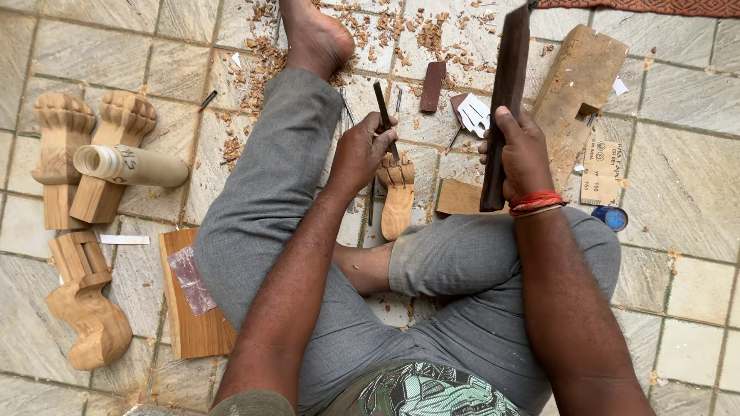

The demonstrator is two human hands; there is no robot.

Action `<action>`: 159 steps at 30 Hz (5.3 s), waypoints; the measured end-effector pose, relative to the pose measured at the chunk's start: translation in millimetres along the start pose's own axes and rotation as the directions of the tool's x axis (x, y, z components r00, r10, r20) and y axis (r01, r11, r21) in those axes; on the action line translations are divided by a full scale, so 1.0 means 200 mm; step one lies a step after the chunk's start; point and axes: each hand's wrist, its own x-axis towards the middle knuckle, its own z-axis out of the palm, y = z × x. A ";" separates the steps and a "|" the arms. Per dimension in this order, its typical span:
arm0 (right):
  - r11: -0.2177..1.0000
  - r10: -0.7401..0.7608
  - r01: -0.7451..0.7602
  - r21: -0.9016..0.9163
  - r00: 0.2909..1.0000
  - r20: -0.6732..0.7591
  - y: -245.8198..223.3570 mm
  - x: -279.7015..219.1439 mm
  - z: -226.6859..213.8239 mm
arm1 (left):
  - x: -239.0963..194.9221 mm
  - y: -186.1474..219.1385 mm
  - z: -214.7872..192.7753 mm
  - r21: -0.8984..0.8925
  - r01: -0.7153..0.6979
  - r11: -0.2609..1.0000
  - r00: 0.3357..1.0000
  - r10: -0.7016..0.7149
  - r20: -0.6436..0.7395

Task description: The person sits on the floor and carves a small wooden piece shaped like a foot using a chisel and a wooden mallet. They repeatedly strike the chisel to shape the wood, occasionally adjusting the piece and clearing away wood shavings.

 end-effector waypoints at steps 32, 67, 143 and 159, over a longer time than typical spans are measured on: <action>-0.043 -0.276 0.477 -0.878 0.839 0.469 -0.45 -0.43 0.22 | -0.05 0.06 0.04 0.282 -0.191 0.940 0.982 0.186 0.046; 0.094 -0.403 0.546 -0.832 0.785 0.470 -0.50 -0.24 0.26 | 0.03 0.07 -0.01 0.188 -0.131 0.973 0.984 0.105 0.140; -0.075 -0.322 0.567 -0.820 0.764 0.558 -0.44 -0.63 -0.07 | -0.19 -0.17 0.15 0.448 -0.338 0.828 0.926 0.376 0.003; 0.317 -0.600 0.657 -0.684 0.697 0.392 -0.19 -0.31 -0.06 | -0.24 -0.06 -0.05 0.050 0.041 0.998 0.976 -0.029 -0.216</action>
